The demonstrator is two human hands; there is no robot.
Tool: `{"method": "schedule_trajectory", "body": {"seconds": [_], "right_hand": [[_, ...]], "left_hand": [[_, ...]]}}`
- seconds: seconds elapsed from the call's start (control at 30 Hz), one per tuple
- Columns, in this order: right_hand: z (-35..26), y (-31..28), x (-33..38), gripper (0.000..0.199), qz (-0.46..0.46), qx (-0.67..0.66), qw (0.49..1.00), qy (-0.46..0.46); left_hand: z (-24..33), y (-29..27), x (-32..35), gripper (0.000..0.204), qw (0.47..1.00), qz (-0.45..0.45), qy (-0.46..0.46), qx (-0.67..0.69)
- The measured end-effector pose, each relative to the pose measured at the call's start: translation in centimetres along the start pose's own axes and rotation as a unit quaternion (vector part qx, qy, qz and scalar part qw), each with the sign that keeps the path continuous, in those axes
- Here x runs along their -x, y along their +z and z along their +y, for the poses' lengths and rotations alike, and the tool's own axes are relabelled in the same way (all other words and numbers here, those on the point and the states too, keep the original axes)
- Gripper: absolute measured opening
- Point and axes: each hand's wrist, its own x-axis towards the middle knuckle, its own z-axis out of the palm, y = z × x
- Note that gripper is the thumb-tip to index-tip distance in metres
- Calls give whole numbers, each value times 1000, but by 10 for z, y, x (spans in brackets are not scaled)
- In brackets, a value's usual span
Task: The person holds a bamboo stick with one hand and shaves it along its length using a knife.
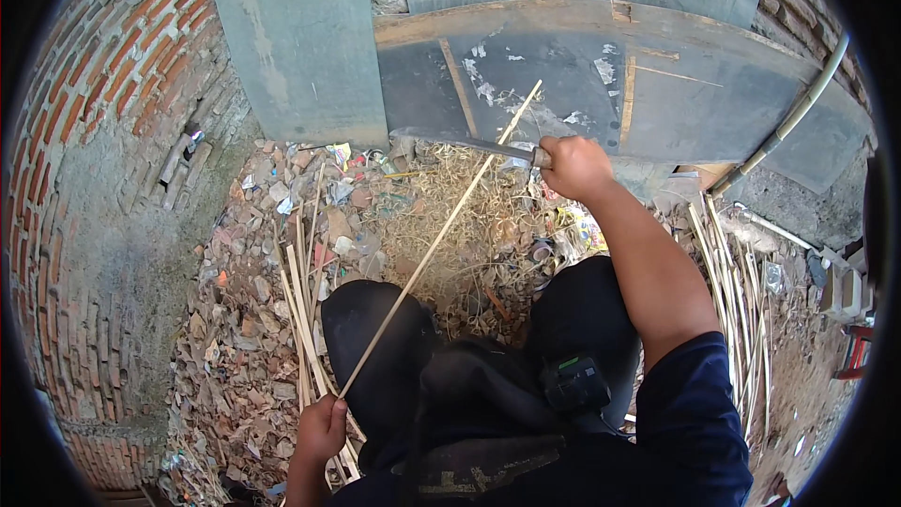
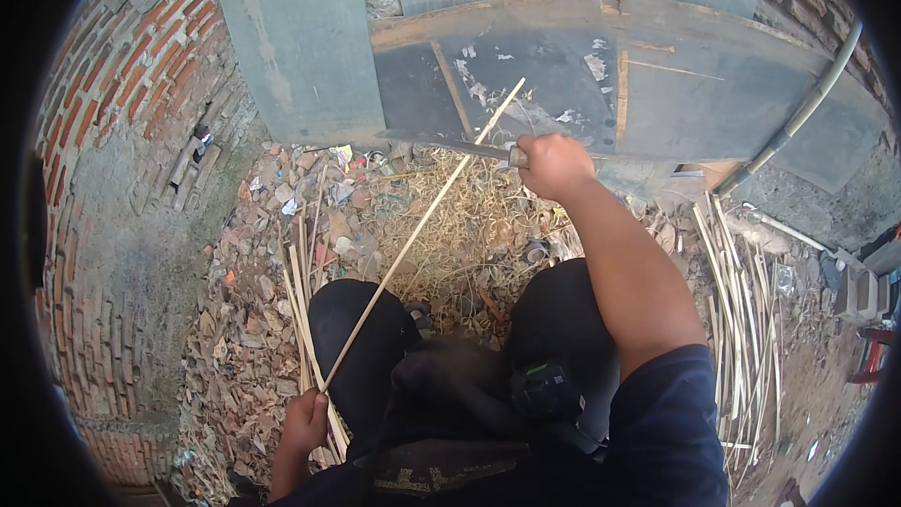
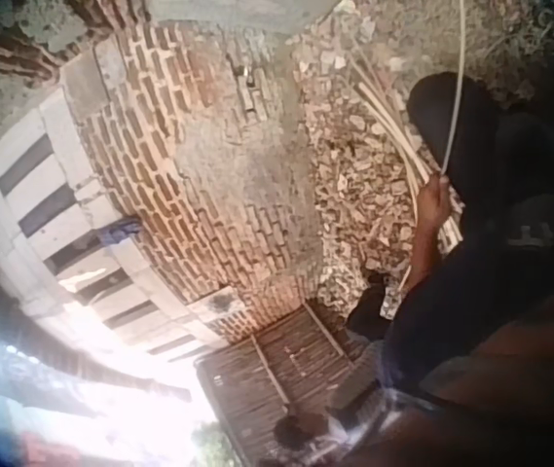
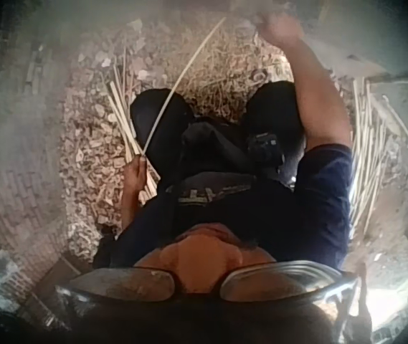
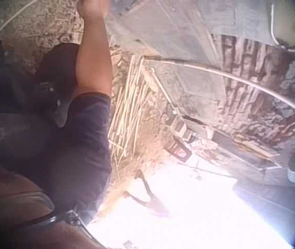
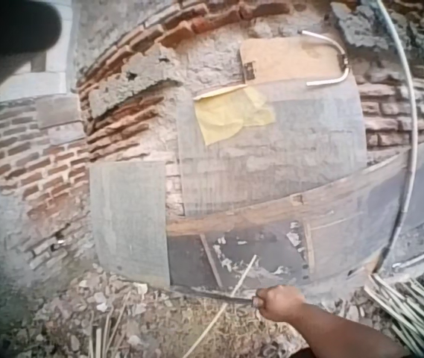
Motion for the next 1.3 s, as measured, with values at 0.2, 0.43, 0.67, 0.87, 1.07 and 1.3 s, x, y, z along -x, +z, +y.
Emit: {"method": "schedule_trajectory", "body": {"seconds": [0.2, 0.43, 0.67, 0.87, 1.07, 1.3], "right_hand": [[-30, 1, 5, 20, -8, -21, 978, -207], [2, 9, 0, 24, -18, -66, 998, 10], [-6, 2, 5, 22, 33, -24, 979, -201], [-7, 5, -6, 22, 19, 1, 1000, -11], [-20, -5, -3, 20, 4, 35, 986, -162], [7, 7, -5, 22, 52, 13, 999, -8]], "left_hand": [[3, 4, -1, 43, 1000, -2, 13, 20], [-3, 6, -6, 44, 998, 17, 52, -20], [-3, 4, -7, 46, 998, 8, 53, -12], [-14, 1, -16, 49, 999, -16, 28, 16], [-14, 1, -8, 48, 999, -9, 36, -16], [-4, -1, -19, 45, 999, 1, 37, -19]]}}
